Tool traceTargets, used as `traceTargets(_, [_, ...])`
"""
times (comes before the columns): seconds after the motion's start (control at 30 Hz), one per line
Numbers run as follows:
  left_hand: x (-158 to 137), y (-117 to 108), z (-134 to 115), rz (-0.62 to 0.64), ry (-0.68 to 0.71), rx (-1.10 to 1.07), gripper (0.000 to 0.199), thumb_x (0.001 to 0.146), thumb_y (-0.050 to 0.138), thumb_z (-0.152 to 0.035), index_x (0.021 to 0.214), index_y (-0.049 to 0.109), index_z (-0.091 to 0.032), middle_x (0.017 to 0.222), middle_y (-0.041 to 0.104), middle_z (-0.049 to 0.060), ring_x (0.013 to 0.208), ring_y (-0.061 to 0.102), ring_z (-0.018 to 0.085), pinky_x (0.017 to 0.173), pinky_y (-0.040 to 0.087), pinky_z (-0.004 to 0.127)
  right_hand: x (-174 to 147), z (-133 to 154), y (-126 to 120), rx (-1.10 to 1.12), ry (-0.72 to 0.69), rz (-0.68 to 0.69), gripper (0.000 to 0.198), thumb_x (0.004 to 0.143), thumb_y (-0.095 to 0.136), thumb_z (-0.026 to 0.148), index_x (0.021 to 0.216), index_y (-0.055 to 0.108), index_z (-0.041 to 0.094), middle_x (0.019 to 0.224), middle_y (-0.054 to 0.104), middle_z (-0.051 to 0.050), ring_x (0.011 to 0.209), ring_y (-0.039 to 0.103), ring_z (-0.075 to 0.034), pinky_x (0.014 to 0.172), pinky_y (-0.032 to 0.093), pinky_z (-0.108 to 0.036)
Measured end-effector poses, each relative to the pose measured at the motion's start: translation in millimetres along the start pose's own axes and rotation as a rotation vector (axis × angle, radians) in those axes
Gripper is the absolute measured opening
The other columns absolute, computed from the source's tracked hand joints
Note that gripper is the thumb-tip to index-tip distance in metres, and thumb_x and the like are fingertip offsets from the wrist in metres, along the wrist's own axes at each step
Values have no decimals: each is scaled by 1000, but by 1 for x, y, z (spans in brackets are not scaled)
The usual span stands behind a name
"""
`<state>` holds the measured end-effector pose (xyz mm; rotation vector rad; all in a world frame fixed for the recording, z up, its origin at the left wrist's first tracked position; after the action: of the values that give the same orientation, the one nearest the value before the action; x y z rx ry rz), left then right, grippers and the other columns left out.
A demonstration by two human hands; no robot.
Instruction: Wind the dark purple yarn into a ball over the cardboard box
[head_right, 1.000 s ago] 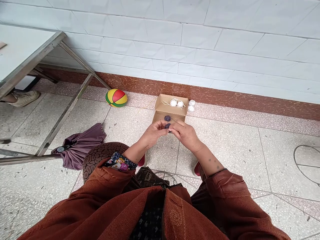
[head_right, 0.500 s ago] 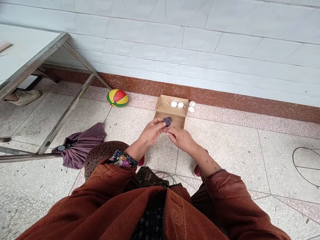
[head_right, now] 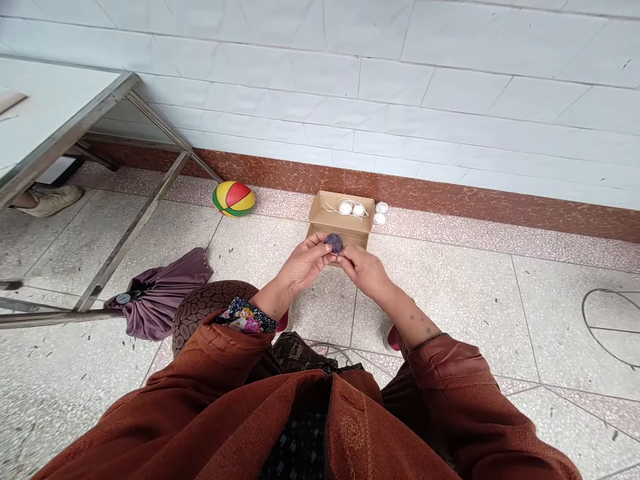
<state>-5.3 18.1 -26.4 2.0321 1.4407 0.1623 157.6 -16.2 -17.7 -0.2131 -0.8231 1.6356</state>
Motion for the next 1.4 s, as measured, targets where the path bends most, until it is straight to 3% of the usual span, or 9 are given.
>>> traceTargets(0.13, [2,1,0,-59,11,159,42,63,95,-26,91,65,-17,90,71,-1,81,64,11,82,51,29,-4,11,-8,1,-96,7,19,109,58,38,99,71,27,93,73,-5,86,70,-23,77,56,-34])
traceTargets(0.33, [-8,18,9,173,-146,162,40,65,95,-28,94,69,-16,88,72,0,78,64,11,74,49,28,4,-4,-28,16,52,-189,24,107,60,39,88,68,26,85,71,-5,83,67,-23,77,56,-36])
traceTargets(0.5, [1,16,8,58,-45,-65,40,69,94,-31,96,68,-18,99,74,2,85,67,12,79,53,28,-4,-2,-21,48,47,-99,22,106,57,37,90,65,25,84,69,-4,79,65,-21,75,54,-34])
traceTargets(0.63, [7,15,13,-7,-24,103,40,68,94,-27,94,66,-17,93,73,1,83,66,12,79,52,28,-10,11,-27,72,-65,-51,16,105,61,34,93,69,26,87,72,-4,81,66,-21,77,55,-34])
traceTargets(0.77, [1,27,19,165,-95,251,42,64,97,-23,91,67,-16,87,72,0,81,65,11,80,50,28,-7,3,-43,32,7,-151,18,105,62,34,91,70,26,87,72,-5,84,67,-23,80,56,-36])
traceTargets(0.87, [-5,37,20,283,-147,142,43,65,98,-28,95,70,-16,94,74,3,83,66,12,77,51,28,-7,-12,-47,3,101,-221,20,104,61,35,87,68,26,88,72,-5,85,67,-24,80,56,-38])
traceTargets(1.07, [5,33,17,82,-41,-83,44,68,97,-30,101,70,-19,103,73,3,88,67,13,79,53,27,-21,-16,-31,-22,88,-127,15,106,59,33,97,70,26,93,73,-6,87,69,-24,78,56,-36])
traceTargets(1.23, [8,32,23,24,-55,157,43,69,93,-32,101,68,-18,95,70,1,82,63,11,75,52,26,-25,-1,-35,21,-55,-37,16,107,61,32,98,73,27,91,73,-4,86,69,-22,80,56,-35])
traceTargets(1.4, [0,41,24,182,-112,322,45,69,95,-38,98,67,-17,92,68,1,79,61,11,69,48,25,-17,-9,-52,0,-10,-132,16,105,64,32,93,73,26,88,73,-4,85,68,-22,80,56,-35])
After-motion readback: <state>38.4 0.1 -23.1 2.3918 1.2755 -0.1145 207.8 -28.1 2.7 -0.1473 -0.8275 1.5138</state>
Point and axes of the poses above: each hand's wrist, its own x-axis towards the middle knuckle, its own y-axis out of the palm, z = x × y, the point moved 4 cm from there along x, towards the middle knuckle
